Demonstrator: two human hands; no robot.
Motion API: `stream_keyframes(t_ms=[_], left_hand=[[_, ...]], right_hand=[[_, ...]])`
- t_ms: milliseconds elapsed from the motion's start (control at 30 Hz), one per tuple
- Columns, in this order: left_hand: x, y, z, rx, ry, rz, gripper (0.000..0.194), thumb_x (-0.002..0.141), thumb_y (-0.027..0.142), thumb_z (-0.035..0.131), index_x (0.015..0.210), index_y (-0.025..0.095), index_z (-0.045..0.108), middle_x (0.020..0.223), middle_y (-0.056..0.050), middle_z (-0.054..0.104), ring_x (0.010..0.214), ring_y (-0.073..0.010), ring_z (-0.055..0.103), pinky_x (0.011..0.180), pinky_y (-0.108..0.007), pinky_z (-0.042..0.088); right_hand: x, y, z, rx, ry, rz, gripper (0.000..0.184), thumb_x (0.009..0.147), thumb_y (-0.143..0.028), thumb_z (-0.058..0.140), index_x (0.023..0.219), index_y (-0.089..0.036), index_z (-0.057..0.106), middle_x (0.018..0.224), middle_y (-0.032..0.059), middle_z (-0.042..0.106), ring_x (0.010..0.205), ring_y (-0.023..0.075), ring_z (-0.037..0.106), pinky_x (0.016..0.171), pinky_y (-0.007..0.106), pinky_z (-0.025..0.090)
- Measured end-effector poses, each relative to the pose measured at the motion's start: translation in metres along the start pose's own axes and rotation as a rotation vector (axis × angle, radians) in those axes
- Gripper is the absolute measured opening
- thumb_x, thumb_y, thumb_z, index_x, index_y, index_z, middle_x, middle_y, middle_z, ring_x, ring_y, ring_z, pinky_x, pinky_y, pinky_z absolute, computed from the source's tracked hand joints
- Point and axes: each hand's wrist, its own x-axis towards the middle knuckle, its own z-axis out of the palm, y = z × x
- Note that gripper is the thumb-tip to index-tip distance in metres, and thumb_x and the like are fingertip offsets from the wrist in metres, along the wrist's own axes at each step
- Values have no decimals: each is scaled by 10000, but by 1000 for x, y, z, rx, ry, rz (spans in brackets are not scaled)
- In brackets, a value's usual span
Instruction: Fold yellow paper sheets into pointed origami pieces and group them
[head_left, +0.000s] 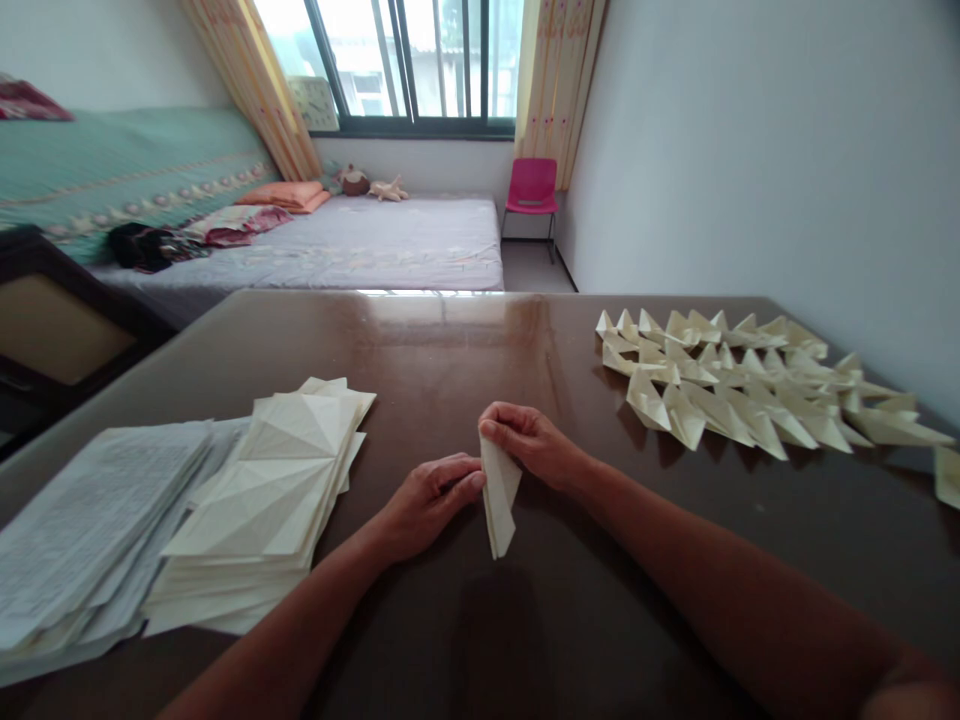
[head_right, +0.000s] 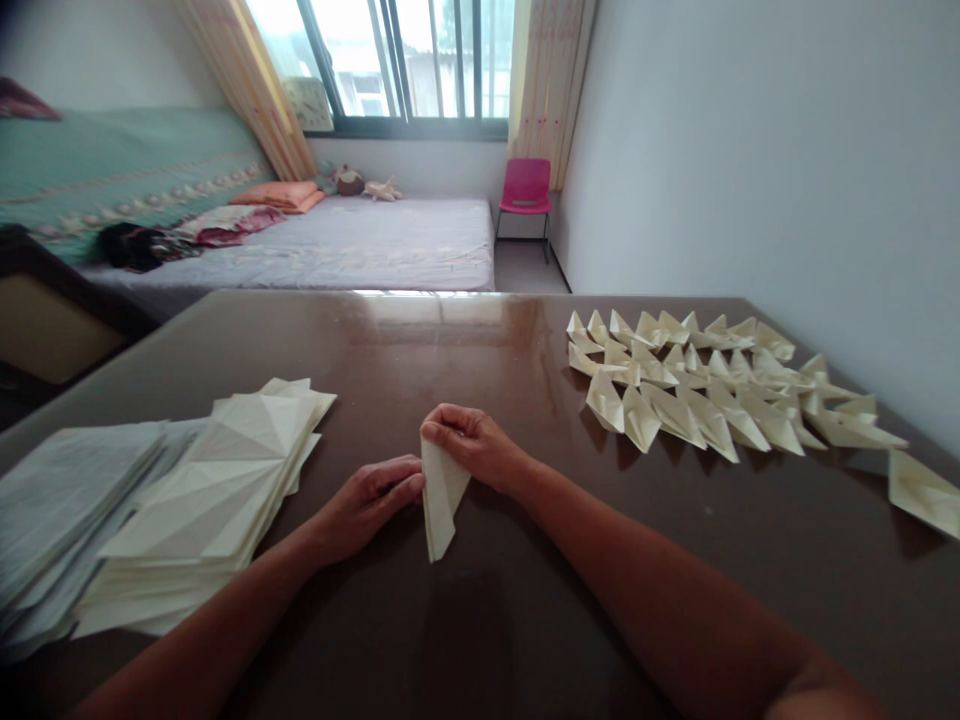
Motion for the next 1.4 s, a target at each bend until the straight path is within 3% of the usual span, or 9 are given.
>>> stream_keyframes(t_ms=[200,267,400,533,767,967,1100,1233,1400], left_hand=[[0,-1,5,20,55,40,287,905,356,441,838,154,633,841,-36,584,770,-141,520,731,-230,449],[1,-2,9,79,123,44,216,872,303,490,799,152,626,830,-39,586,756,-141,520,717,-234,446],[2,-4,12,210,356,10,165,869,258,480,836,167,613,773,-13,558,679,-128,503,652,-233,426],[1,-8,11,340,497,16,191,844,229,513,1012,194,595,833,-16,563,729,-151,530,660,-247,432],[0,-11,15,392,504,56,345,896,242,451,1232,219,521,874,-17,546,688,-127,544,685,-240,457],[3,-12,13,379,478,26,329,879,237,469,1205,202,497,854,-6,518,708,-133,513,685,-250,443],[5,-18,5,368,526,-19,193,835,194,495,1026,204,523,823,7,497,695,-133,489,620,-236,412],[4,-20,-1,499,457,-54,118,794,137,480,870,214,529,880,-9,515,747,-147,514,620,-244,404],[-1,-12,-3,781,319,-68,141,862,184,453,927,246,563,991,-12,559,897,-174,538,678,-266,425]], right_hand=[[-1,1,2,-20,-22,-60,334,841,-501,561,774,-175,552,663,-36,468,577,82,411,525,198,349],[0,0,3,-136,37,-135,296,853,-459,562,794,-172,602,741,-8,522,659,101,468,592,214,392],[-2,-6,7,-416,293,-239,267,871,-421,544,971,-188,626,794,4,547,695,111,493,644,229,409],[-9,-7,16,-629,225,-197,374,760,-440,662,1036,-218,542,738,-43,533,581,91,469,572,216,385],[-12,0,21,-818,283,-143,234,787,-234,547,1013,-230,490,789,-28,562,583,105,501,567,221,369],[-7,8,15,-789,198,-247,136,845,-231,500,980,-216,499,849,-4,553,658,119,505,628,231,394],[-4,11,8,-810,174,-329,183,791,-114,495,946,-208,518,888,12,544,732,130,510,663,227,396],[-1,13,-7,-867,51,-350,243,752,-53,487,917,-213,567,960,18,549,778,127,521,717,223,410],[1,16,-25,-890,-116,-379,254,759,-53,540,923,-218,642,1032,24,584,882,133,556,804,233,429]])
